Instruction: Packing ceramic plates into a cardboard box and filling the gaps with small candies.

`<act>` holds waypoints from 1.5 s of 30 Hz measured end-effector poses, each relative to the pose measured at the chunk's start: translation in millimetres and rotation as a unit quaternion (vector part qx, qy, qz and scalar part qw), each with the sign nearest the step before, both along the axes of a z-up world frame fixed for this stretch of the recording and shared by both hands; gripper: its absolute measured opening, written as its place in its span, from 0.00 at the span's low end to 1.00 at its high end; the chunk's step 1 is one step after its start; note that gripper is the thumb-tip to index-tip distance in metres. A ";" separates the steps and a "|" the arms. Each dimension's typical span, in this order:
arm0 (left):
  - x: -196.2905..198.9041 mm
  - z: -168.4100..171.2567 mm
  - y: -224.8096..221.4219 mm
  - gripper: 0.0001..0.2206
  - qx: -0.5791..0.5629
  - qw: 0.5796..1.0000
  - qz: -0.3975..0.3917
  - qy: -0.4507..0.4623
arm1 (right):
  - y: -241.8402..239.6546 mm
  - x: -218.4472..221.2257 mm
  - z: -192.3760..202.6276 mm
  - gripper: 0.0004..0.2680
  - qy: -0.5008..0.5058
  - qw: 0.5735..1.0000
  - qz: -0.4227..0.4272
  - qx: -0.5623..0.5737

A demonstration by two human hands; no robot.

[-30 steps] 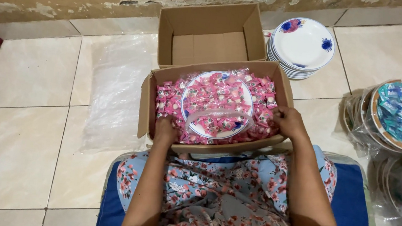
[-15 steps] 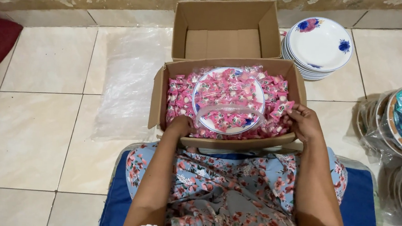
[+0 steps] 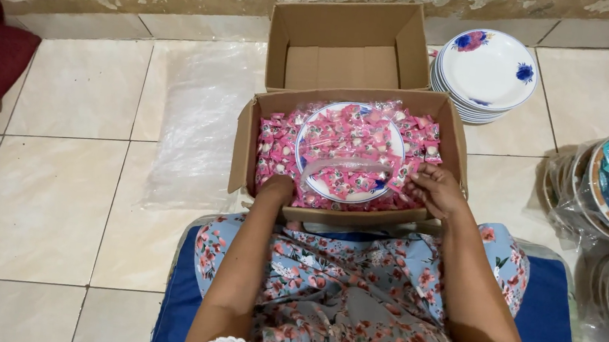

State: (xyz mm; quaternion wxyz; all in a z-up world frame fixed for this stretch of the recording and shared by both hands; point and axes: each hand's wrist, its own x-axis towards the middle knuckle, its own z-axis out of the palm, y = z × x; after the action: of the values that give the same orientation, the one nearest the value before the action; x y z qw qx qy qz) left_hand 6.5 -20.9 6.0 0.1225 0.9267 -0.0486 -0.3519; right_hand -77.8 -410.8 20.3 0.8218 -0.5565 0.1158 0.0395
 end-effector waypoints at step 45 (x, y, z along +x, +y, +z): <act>-46.9 20.2 -62.5 0.17 -0.487 0.824 0.266 -0.112 | 104.0 -12.4 18.5 0.07 -0.126 0.831 -0.004 -0.543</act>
State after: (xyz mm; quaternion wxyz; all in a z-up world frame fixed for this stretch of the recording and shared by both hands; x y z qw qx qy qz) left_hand -40.4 -83.4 26.2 0.6409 0.7562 0.0216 -0.1300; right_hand -90.2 -306.7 38.8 0.3953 -0.9125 0.0166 -0.1035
